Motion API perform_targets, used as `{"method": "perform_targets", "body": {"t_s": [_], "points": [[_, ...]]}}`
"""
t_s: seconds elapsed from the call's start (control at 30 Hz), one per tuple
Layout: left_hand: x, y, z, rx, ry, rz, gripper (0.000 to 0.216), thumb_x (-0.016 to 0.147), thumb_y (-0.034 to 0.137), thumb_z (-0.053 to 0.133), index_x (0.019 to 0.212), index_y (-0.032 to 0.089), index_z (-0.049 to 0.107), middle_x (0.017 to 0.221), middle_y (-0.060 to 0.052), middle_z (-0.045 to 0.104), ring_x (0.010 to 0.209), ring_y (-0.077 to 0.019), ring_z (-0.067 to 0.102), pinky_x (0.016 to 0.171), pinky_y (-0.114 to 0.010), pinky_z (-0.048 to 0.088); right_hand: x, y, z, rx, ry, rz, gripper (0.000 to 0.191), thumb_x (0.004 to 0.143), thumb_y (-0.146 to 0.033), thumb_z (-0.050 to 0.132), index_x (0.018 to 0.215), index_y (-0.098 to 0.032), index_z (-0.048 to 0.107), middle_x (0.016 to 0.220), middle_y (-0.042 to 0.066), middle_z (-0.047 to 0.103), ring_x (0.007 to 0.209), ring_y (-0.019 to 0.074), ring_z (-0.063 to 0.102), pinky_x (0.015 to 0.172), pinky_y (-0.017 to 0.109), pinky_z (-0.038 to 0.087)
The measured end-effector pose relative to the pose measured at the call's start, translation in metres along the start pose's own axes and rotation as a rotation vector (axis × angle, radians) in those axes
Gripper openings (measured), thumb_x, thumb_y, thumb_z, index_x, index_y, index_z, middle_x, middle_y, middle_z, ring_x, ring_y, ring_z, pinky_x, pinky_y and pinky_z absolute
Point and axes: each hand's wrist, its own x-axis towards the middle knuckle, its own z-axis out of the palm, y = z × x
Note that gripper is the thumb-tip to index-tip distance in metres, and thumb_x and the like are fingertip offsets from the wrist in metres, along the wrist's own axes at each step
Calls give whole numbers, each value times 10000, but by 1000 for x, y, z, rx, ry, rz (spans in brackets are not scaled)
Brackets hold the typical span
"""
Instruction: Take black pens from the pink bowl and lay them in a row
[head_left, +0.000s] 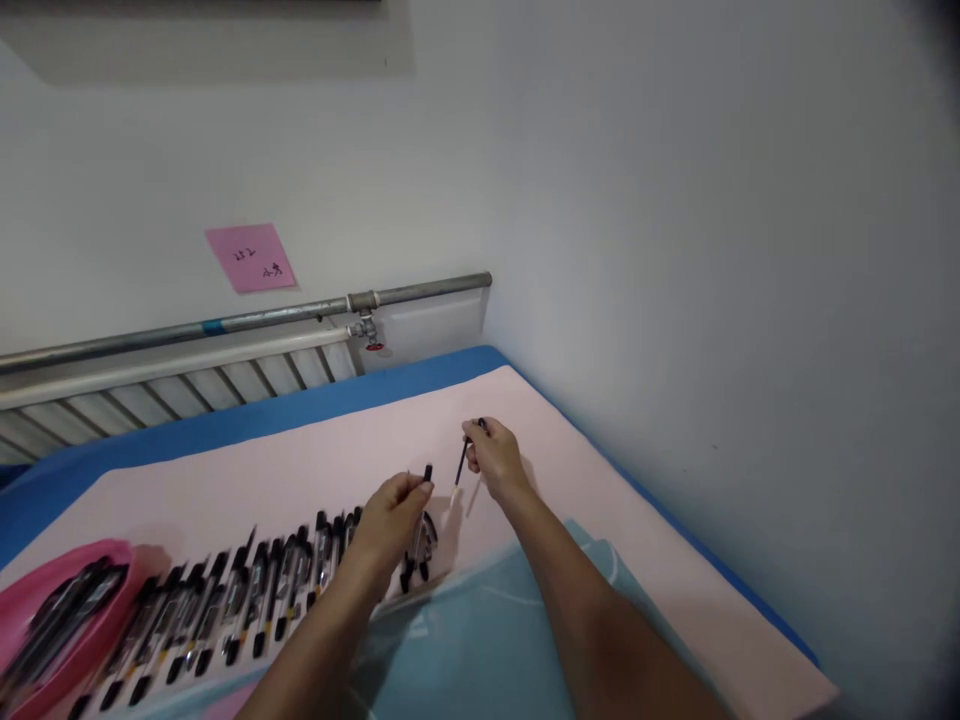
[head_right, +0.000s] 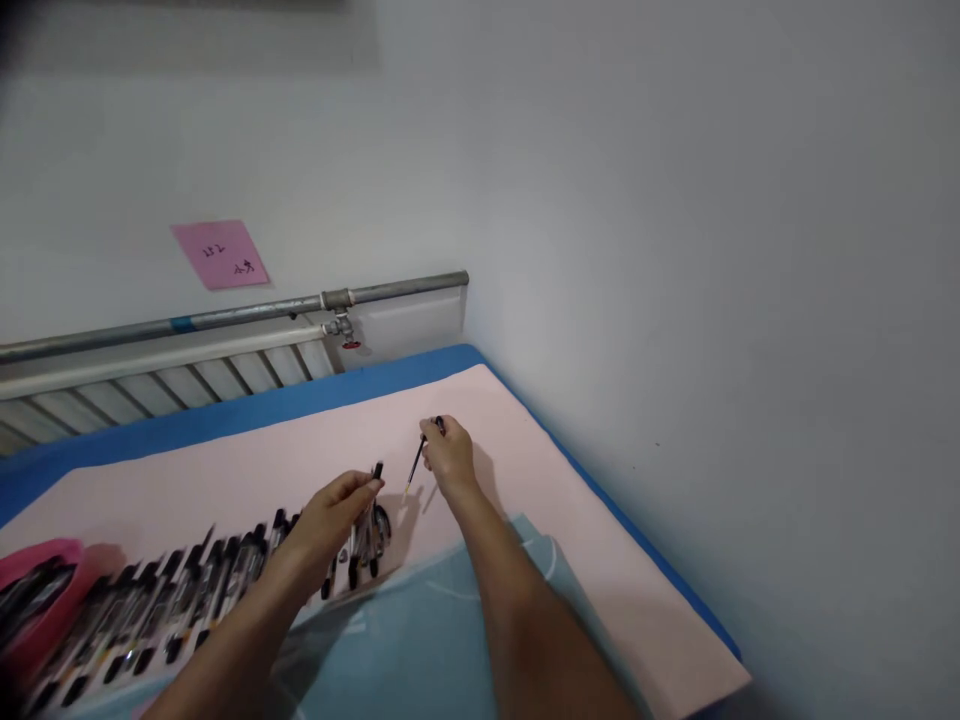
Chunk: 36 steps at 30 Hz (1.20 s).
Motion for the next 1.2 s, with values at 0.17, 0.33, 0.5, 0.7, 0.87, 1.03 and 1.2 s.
{"method": "perform_targets", "body": {"t_s": [0.17, 0.33, 0.5, 0.7, 0.87, 1.03, 1.2], "points": [[22, 3, 16, 399, -18, -31, 210, 764, 356, 437, 690, 181, 526, 555, 45, 473, 517, -93, 445, 489, -200, 314, 6, -3, -9, -29, 51, -40, 165, 689, -297, 539, 618, -201, 425, 468, -82, 395, 351, 60, 362, 312, 179, 259], [36, 10, 20, 670, -32, -83, 163, 708, 300, 513, 650, 163, 579, 631, -44, 611, 621, -160, 556, 523, -238, 318, 5, -6, -9, -54, 62, -52, 142, 699, -294, 524, 630, -202, 441, 493, -70, 434, 353, 65, 364, 322, 191, 272], [42, 9, 17, 840, -53, -109, 179, 708, 301, 528, 685, 152, 623, 722, -100, 677, 730, -205, 614, 580, -252, 359, 3, -8, -6, -83, 51, -43, 130, 694, -295, 520, 636, -198, 455, 526, -60, 466, 367, 65, 373, 336, 190, 282], [36, 19, 0, 801, 25, -67, 246, 765, 341, 470, 778, 144, 618, 777, -108, 666, 785, -214, 593, 637, -266, 372, 5, -3, -6, -105, -3, -24, 153, 685, -316, 542, 649, -195, 456, 547, -55, 489, 394, 60, 380, 357, 177, 279], [29, 29, 3, 514, -63, 50, 295, 777, 402, 437, 742, 167, 611, 664, -12, 594, 619, -128, 512, 553, -215, 350, -2, 3, 4, -109, -107, 7, 135, 680, -290, 534, 634, -190, 457, 525, -52, 498, 359, 62, 404, 334, 177, 294], [30, 14, 13, 303, -157, 49, 319, 766, 430, 413, 631, 164, 527, 516, 44, 430, 447, -76, 353, 437, -195, 284, -11, 6, 13, -117, -177, 34, 142, 683, -294, 532, 634, -175, 471, 520, -46, 509, 345, 52, 397, 321, 168, 295], [28, 9, 17, 308, -220, -2, 283, 755, 401, 433, 626, 166, 524, 474, 62, 385, 398, -64, 300, 406, -195, 248, 1, 5, 6, -193, -98, 56, 134, 752, -305, 453, 724, -174, 458, 592, -33, 520, 336, 30, 329, 326, 167, 266]]}}
